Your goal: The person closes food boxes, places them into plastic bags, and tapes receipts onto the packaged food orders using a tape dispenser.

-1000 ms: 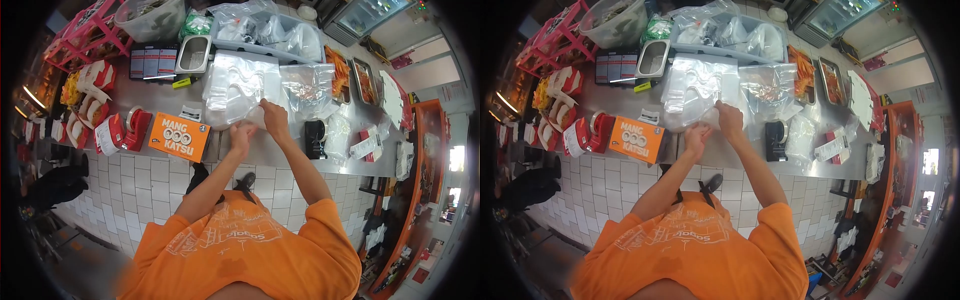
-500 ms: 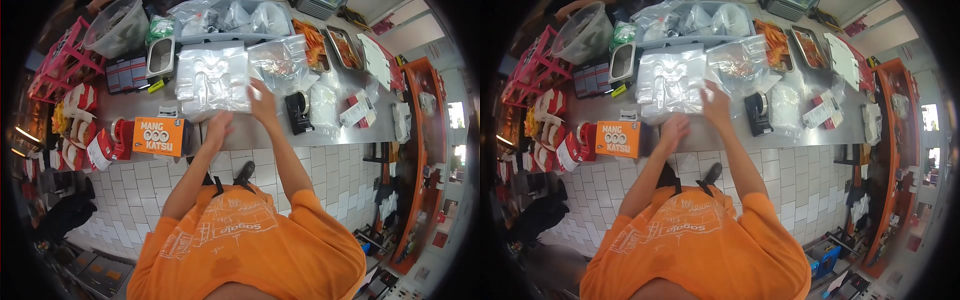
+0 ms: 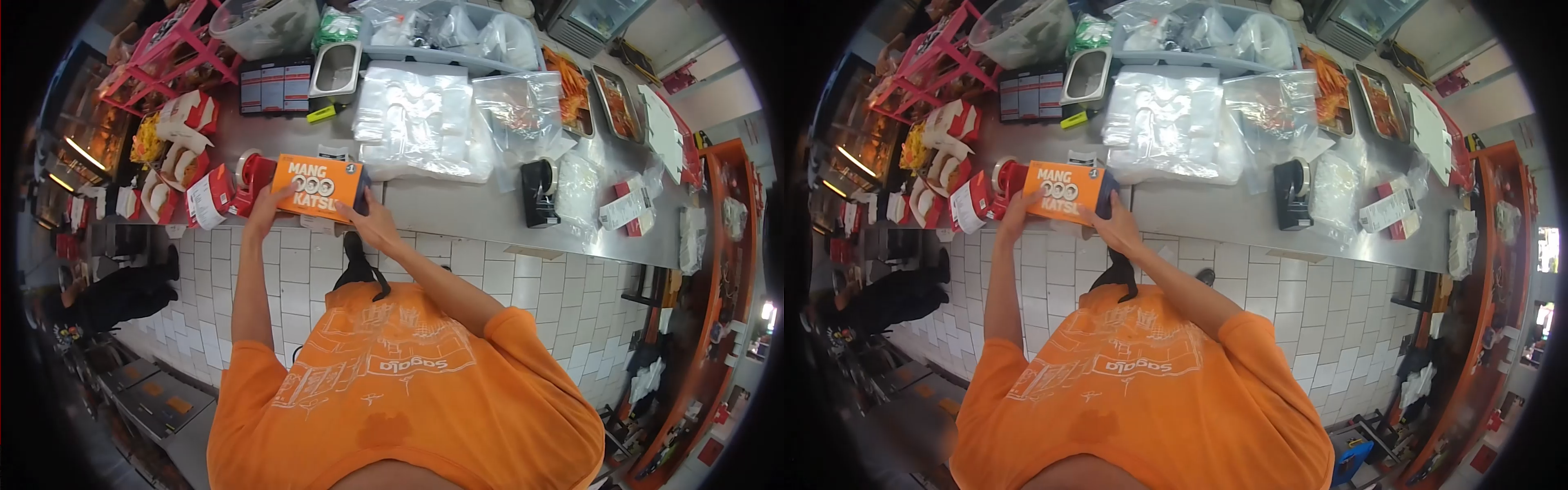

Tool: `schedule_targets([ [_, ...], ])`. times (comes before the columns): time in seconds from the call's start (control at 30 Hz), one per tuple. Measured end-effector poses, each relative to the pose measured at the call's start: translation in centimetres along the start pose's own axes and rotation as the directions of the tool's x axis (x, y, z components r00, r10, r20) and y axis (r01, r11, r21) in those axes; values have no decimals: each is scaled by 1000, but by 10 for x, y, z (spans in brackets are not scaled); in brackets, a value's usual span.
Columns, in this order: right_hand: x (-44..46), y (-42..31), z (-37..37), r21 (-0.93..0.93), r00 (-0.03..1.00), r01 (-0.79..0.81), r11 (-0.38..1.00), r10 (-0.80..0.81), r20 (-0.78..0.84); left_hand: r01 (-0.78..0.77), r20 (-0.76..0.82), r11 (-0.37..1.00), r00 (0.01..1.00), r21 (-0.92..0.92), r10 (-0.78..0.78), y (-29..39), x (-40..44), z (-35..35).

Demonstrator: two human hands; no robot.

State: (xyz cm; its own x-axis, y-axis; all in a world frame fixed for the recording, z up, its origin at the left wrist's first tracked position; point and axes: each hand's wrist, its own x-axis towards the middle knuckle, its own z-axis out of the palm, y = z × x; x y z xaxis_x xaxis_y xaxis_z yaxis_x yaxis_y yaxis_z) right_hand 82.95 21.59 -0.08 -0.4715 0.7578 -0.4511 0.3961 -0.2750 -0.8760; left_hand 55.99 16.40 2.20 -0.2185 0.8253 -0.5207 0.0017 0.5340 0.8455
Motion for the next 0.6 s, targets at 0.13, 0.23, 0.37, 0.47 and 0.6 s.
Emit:
schedule_targets([
  [0.13,-38,17,-6,116,986,146,983,-134,-99,-179,-88,984,980,24,180,-6,-59,45],
  [0.23,-55,8,-34,221,983,142,965,-111,-148,-271,-178,962,947,13,269,-1,-63,88],
  [0.37,-19,43,-35,537,943,301,788,-161,-291,-106,-254,983,965,-151,65,0,-34,90],
  [0.47,-52,73,-3,352,941,-1,936,120,-316,-15,-320,980,946,-196,-50,12,-22,81],
  [0.6,-30,51,19,241,978,42,970,9,-206,-88,-332,973,943,-211,14,-9,-27,84],
])
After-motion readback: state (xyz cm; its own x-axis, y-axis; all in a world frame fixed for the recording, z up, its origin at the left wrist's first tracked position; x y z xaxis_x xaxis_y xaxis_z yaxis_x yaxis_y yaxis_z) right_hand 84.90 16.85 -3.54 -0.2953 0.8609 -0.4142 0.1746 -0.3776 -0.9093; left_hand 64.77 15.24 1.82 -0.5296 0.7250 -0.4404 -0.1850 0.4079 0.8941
